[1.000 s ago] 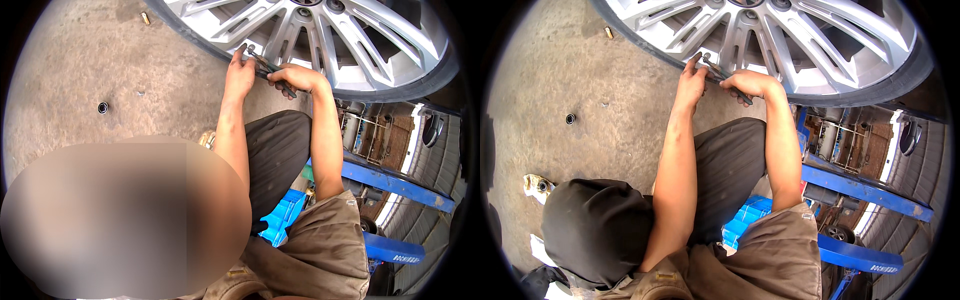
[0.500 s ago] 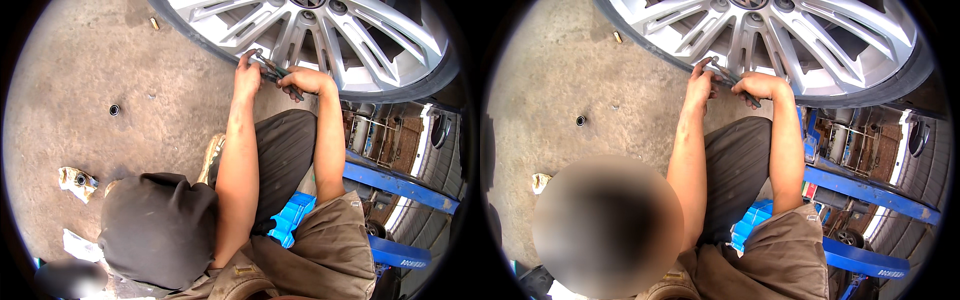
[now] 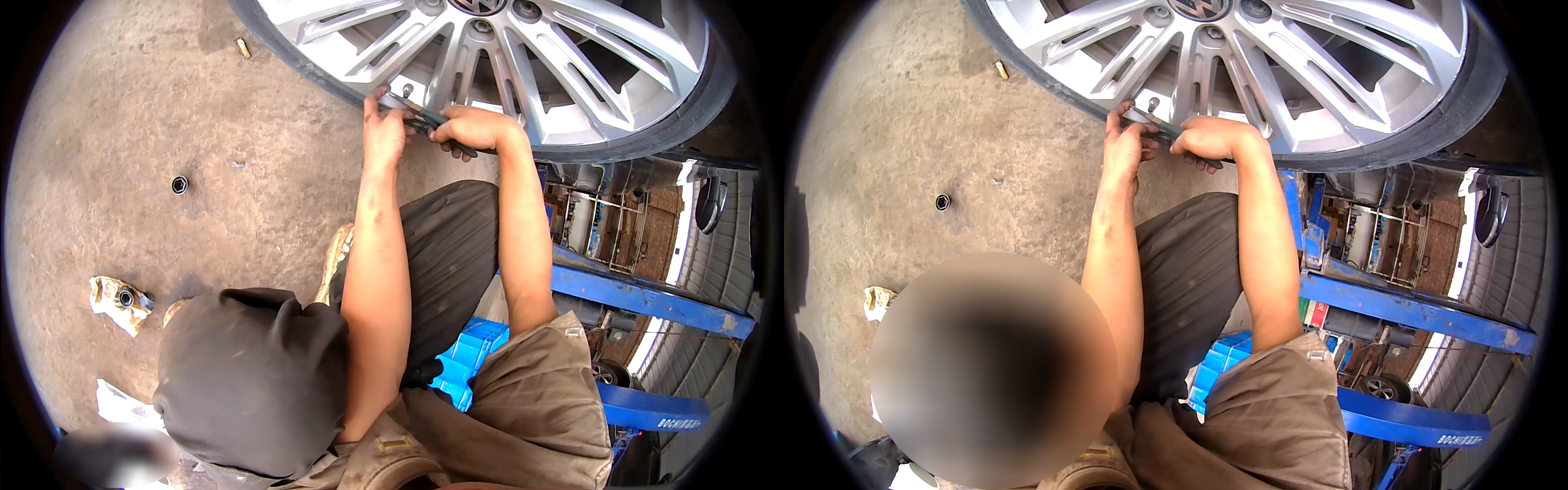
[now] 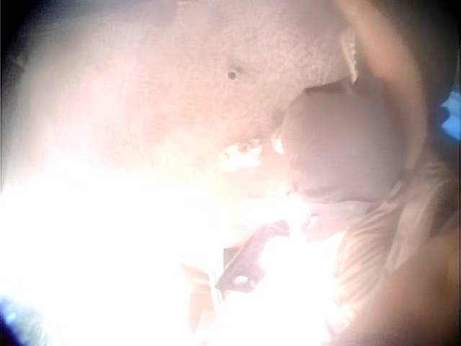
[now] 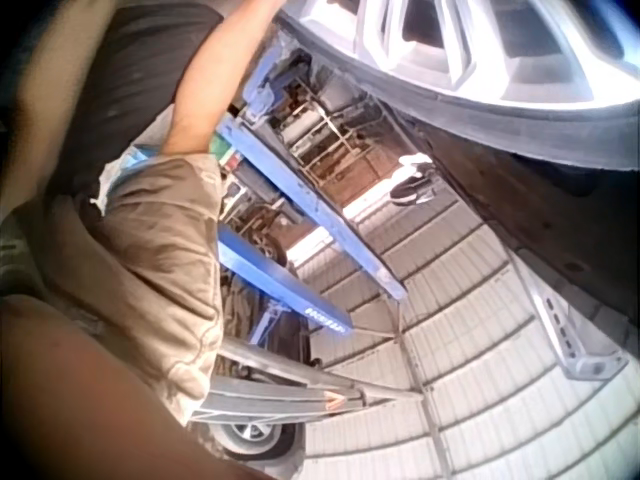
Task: The person uses pliers to grip and unscrew a wheel lock nut from a car wheel. They remove the nut and place it on the floor, then repeat the process for a second wheel lock nut on the same wheel.
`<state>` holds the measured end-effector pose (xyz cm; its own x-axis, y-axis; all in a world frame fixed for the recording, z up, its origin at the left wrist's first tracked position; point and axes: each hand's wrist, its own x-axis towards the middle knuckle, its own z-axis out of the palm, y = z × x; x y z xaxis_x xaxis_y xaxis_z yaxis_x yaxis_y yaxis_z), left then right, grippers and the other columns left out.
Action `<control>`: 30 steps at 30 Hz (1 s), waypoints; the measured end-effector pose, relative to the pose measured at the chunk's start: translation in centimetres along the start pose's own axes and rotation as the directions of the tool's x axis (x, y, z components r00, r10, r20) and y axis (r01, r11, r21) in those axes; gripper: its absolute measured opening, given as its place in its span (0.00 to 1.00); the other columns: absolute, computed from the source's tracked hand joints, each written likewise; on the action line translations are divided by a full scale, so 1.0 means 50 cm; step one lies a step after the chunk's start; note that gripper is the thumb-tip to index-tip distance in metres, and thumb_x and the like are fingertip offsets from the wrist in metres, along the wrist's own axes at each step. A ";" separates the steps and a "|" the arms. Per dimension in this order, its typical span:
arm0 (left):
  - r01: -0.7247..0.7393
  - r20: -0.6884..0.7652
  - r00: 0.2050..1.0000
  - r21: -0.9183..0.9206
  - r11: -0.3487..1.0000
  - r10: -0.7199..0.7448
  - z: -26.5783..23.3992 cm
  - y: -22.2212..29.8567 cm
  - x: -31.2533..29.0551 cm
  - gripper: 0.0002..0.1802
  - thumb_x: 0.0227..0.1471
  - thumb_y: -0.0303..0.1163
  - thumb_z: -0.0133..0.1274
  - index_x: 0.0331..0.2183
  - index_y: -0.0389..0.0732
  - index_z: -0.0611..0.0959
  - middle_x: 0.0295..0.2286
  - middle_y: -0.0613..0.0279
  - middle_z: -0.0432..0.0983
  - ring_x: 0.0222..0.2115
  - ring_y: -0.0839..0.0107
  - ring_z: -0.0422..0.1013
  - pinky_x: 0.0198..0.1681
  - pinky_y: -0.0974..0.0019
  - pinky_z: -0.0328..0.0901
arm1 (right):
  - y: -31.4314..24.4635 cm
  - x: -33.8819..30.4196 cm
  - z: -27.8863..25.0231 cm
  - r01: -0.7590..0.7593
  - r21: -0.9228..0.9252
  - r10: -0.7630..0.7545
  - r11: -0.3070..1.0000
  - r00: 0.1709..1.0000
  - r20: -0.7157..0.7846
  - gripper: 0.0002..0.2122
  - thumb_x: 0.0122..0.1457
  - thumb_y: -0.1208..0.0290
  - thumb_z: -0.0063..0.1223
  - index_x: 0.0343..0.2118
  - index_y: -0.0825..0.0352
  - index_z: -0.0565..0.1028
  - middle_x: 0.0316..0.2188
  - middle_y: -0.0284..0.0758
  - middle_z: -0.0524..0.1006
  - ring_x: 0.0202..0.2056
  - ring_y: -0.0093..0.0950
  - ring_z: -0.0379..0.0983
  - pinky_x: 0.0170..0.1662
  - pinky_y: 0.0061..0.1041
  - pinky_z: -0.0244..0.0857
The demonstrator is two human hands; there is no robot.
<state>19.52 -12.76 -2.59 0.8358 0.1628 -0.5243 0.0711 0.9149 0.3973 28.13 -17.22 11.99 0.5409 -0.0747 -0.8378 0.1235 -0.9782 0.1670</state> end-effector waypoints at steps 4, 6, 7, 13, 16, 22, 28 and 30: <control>-0.030 -0.027 0.999 0.004 1.000 0.030 0.002 0.012 -0.007 0.28 0.52 0.29 0.45 0.56 0.45 0.65 0.32 0.61 0.77 0.25 0.74 0.71 0.29 0.68 0.65 | -0.006 -0.005 0.004 0.021 -0.046 -0.022 0.999 0.999 -0.029 0.11 0.55 0.63 0.53 0.32 0.68 0.73 0.23 0.31 0.72 0.21 0.21 0.69 0.25 0.22 0.65; -0.025 -0.027 0.999 0.002 1.000 0.025 0.006 0.018 -0.007 0.28 0.53 0.30 0.45 0.56 0.44 0.63 0.33 0.60 0.76 0.26 0.74 0.71 0.30 0.68 0.65 | -0.008 -0.011 0.002 0.037 -0.065 -0.040 0.997 0.998 -0.043 0.12 0.55 0.63 0.53 0.33 0.68 0.74 0.23 0.31 0.72 0.21 0.21 0.69 0.25 0.22 0.65; -0.023 -0.029 0.999 0.002 1.000 0.023 0.009 0.022 -0.007 0.28 0.53 0.30 0.45 0.56 0.43 0.62 0.34 0.59 0.76 0.26 0.74 0.71 0.30 0.68 0.65 | -0.012 -0.014 0.002 0.037 -0.089 -0.042 0.995 0.998 -0.053 0.12 0.55 0.62 0.53 0.33 0.68 0.74 0.23 0.31 0.72 0.21 0.21 0.69 0.25 0.22 0.65; -0.143 0.010 0.990 0.032 0.989 0.142 0.024 0.052 -0.023 0.28 0.53 0.30 0.45 0.55 0.40 0.59 0.33 0.56 0.74 0.25 0.72 0.72 0.29 0.67 0.66 | -0.010 -0.044 -0.003 0.109 -0.099 -0.119 0.989 0.987 -0.110 0.13 0.55 0.61 0.53 0.33 0.68 0.73 0.23 0.31 0.72 0.22 0.21 0.67 0.26 0.23 0.64; -0.200 0.030 0.979 0.006 0.980 0.200 0.025 0.084 -0.032 0.28 0.53 0.28 0.44 0.56 0.40 0.59 0.33 0.55 0.74 0.23 0.71 0.72 0.27 0.69 0.67 | -0.008 -0.044 -0.002 0.272 -0.113 -0.288 0.956 0.943 -0.165 0.14 0.55 0.61 0.53 0.33 0.69 0.72 0.24 0.32 0.72 0.23 0.23 0.68 0.28 0.25 0.63; -0.308 0.029 0.950 -0.059 0.950 0.310 0.029 0.146 -0.051 0.27 0.53 0.28 0.44 0.56 0.43 0.60 0.36 0.56 0.77 0.27 0.72 0.72 0.31 0.68 0.65 | -0.039 -0.074 0.010 0.445 -0.219 -0.491 0.868 0.836 -0.246 0.14 0.57 0.60 0.51 0.35 0.69 0.71 0.26 0.38 0.74 0.30 0.31 0.71 0.36 0.31 0.62; -0.419 -0.014 0.908 -0.039 0.907 0.419 0.040 0.196 -0.094 0.26 0.54 0.25 0.42 0.55 0.44 0.63 0.35 0.59 0.77 0.31 0.73 0.70 0.37 0.68 0.65 | -0.063 -0.098 0.020 0.482 -0.298 -0.565 0.824 0.743 -0.358 0.17 0.57 0.58 0.50 0.36 0.71 0.69 0.31 0.50 0.77 0.38 0.48 0.73 0.42 0.41 0.63; -0.465 -0.014 0.885 -0.026 0.885 0.465 0.040 0.208 -0.101 0.26 0.53 0.25 0.43 0.55 0.44 0.65 0.35 0.59 0.76 0.32 0.73 0.70 0.38 0.68 0.65 | -0.072 -0.112 0.024 0.495 -0.298 -0.578 0.816 0.722 -0.380 0.17 0.57 0.58 0.49 0.36 0.71 0.69 0.30 0.50 0.77 0.38 0.49 0.73 0.42 0.42 0.63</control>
<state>17.13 -4.83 5.71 0.7650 0.5749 -0.2903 -0.3402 0.7435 0.5758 23.66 -13.52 15.44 0.6357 0.5846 -0.5040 0.6167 -0.7774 -0.1239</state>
